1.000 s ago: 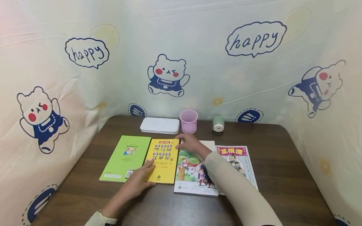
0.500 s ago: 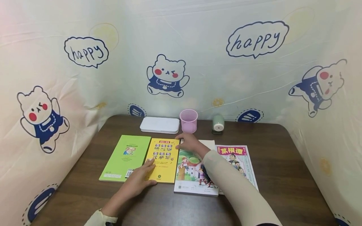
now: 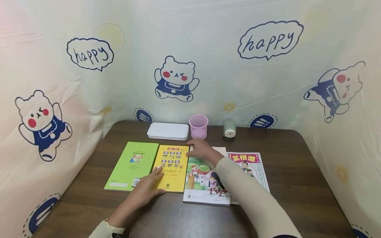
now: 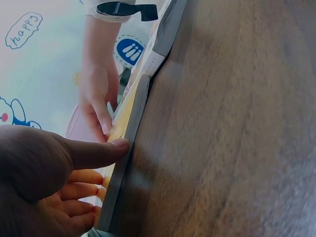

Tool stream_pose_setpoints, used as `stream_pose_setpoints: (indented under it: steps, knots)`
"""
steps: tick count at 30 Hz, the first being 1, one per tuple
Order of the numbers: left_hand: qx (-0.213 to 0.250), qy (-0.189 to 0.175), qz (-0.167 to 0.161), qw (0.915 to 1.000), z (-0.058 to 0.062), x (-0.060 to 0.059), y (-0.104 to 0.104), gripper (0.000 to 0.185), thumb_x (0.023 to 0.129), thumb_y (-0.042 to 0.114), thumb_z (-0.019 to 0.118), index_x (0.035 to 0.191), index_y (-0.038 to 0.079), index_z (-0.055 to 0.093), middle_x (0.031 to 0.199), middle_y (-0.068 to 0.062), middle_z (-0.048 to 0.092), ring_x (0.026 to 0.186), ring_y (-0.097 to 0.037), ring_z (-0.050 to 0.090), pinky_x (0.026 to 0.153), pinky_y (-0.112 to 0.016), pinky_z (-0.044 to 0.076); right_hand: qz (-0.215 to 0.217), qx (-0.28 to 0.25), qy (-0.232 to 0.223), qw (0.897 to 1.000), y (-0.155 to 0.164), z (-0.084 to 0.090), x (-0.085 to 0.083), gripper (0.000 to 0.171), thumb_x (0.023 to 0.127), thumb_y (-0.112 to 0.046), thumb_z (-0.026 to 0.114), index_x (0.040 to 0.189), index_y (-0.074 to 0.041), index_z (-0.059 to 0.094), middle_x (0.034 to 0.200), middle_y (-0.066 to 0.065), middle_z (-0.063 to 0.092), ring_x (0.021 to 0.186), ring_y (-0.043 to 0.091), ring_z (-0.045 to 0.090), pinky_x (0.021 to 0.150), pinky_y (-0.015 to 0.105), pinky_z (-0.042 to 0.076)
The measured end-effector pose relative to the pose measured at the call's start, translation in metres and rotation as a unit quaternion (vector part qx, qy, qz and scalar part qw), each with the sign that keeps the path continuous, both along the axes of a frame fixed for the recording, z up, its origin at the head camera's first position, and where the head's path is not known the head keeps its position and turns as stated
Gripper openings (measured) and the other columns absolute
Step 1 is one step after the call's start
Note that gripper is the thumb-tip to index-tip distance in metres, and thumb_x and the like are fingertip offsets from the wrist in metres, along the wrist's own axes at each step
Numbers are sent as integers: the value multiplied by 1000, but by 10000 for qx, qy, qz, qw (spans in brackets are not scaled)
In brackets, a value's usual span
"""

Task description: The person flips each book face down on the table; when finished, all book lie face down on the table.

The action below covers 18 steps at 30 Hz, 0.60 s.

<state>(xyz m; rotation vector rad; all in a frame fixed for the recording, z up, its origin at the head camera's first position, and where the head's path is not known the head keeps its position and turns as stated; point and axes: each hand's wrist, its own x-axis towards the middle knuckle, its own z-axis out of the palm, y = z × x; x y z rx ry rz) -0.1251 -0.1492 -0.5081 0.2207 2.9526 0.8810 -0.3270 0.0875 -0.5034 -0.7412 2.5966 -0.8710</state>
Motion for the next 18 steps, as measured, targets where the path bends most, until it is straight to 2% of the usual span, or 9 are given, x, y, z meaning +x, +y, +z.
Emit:
stream_pose_setpoints:
  steps: [4, 12, 18]
  knots:
    - [-41, 0, -7, 10000, 1, 2, 1, 73, 81, 20, 87, 142, -6, 57, 163, -16, 38, 151, -41, 33, 119, -58, 33, 61, 89, 151, 9998, 12, 2, 0, 61, 91, -32, 80, 143, -8, 61, 141, 8, 63, 122, 23, 58, 110, 44, 46]
    - [-113, -22, -5, 9999, 1, 2, 2, 73, 81, 20, 88, 142, -6, 57, 163, -17, 38, 151, -41, 33, 119, -57, 33, 166, 225, 381, 9989, 38, 2, 1, 57, 92, -34, 79, 139, -7, 63, 141, 12, 61, 127, 28, 56, 110, 46, 46]
    - [-94, 11, -40, 9999, 4, 3, 3, 73, 80, 20, 88, 141, -6, 58, 162, -18, 38, 150, -42, 34, 118, -59, 33, -41, 265, 252, 9993, 62, 2, 4, 58, 92, -38, 79, 140, -9, 64, 133, 10, 63, 112, 24, 59, 100, 45, 51]
